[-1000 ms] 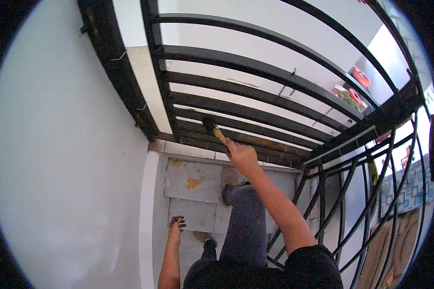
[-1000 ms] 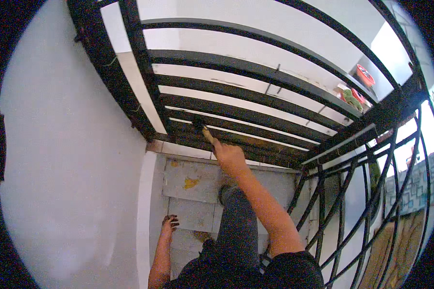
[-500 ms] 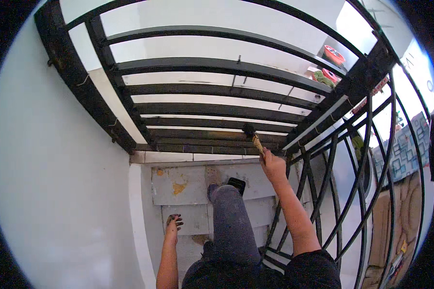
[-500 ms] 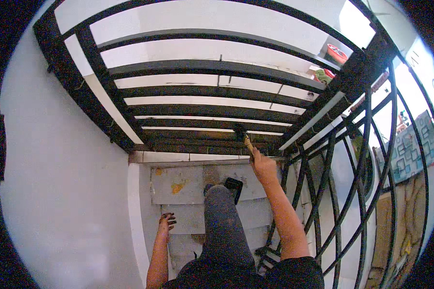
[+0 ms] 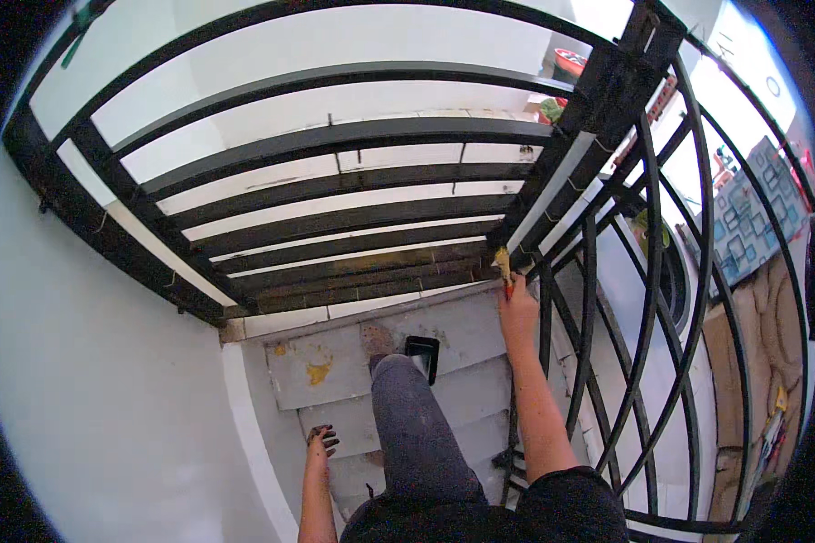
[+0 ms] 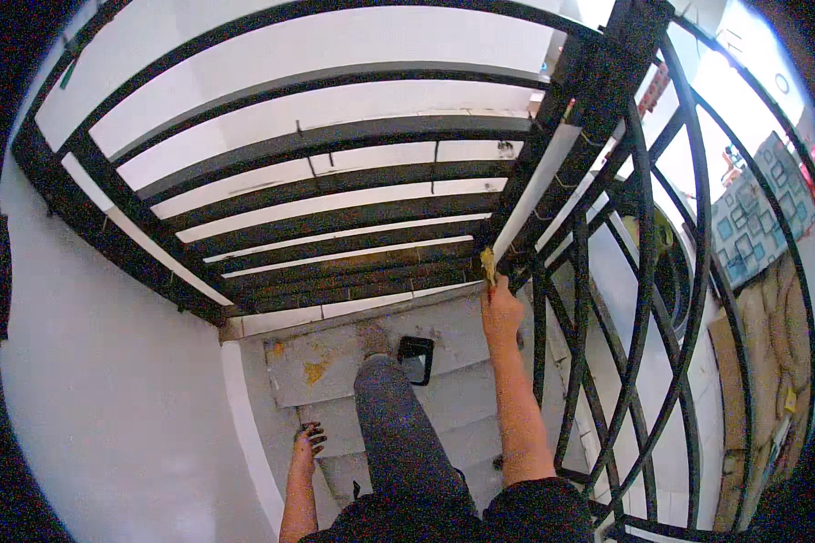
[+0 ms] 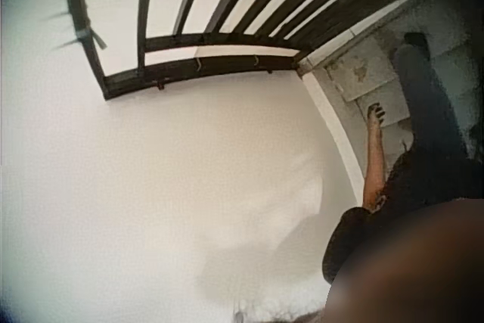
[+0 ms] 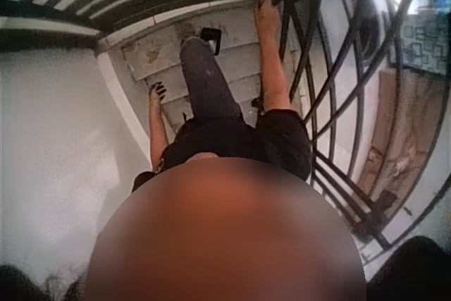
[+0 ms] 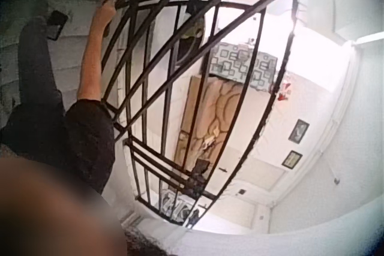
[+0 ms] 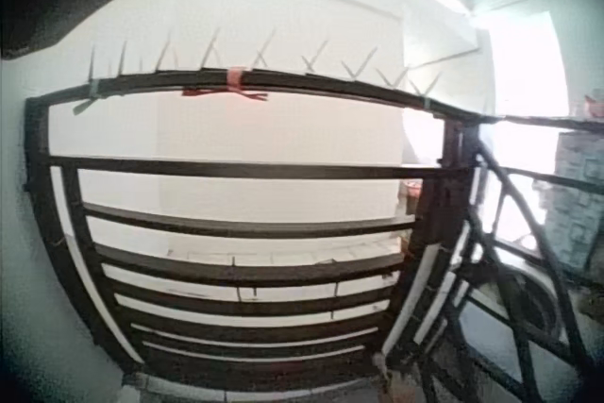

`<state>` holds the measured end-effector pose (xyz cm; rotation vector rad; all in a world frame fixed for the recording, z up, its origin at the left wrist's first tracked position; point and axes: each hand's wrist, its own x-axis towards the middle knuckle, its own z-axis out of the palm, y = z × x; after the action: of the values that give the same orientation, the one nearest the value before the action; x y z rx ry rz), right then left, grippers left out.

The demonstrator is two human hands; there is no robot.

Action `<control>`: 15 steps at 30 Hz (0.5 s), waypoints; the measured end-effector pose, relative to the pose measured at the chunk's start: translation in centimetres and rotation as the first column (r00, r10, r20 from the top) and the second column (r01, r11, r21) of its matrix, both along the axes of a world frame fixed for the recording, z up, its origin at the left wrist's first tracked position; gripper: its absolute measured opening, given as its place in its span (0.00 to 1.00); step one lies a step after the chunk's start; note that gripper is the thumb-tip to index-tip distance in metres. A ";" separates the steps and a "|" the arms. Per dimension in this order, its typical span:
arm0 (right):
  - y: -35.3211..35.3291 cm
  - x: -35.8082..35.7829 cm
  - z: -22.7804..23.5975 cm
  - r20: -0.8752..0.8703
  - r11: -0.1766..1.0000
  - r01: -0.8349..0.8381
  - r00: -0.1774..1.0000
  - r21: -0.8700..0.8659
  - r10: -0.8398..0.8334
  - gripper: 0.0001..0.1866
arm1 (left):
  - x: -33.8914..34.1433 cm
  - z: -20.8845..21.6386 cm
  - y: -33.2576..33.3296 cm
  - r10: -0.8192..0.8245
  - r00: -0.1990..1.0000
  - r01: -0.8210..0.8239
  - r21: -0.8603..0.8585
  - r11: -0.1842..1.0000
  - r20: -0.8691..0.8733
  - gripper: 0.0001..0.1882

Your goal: The person paints the metal bars of a gate with black paint using a paint brush.

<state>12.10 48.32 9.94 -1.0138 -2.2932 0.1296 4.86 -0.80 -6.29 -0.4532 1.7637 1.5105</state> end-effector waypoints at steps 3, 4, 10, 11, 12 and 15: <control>-1.7 0.1 0.3 -0.181 0.988 0.068 0.979 -0.136 -0.092 0.15 | -0.5 0.5 0.3 0.004 1.000 -0.004 0.004 1.000 -0.020 0.13; -2.3 -0.1 0.6 -0.247 0.968 0.061 0.961 -0.242 -0.123 0.15 | -0.8 0.8 0.6 0.007 0.999 -0.007 0.002 1.000 -0.032 0.13; -1.6 -2.1 1.0 -0.183 0.921 0.069 0.972 -0.384 -0.149 0.12 | -2.5 2.3 3.4 -0.034 0.998 0.035 0.011 0.999 -0.058 0.21; -1.0 -2.5 1.1 -0.180 0.921 0.076 0.972 -0.382 -0.154 0.12 | -2.6 2.2 3.7 -0.040 0.998 0.041 0.013 0.999 -0.055 0.21; -0.3 -3.0 0.9 -0.148 0.915 0.111 0.972 -0.388 -0.181 0.12 | -2.7 2.2 3.9 -0.050 0.996 0.053 0.040 0.998 -0.078 0.21; 0.1 -3.4 0.8 -0.108 0.918 0.046 0.990 -0.393 -0.095 0.15 | -2.7 2.7 5.2 -0.044 0.996 0.049 0.067 0.997 -0.077 0.20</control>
<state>8.73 48.45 10.74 -1.2451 -2.1570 0.6250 2.11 4.45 -3.57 -0.3219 1.7617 1.5688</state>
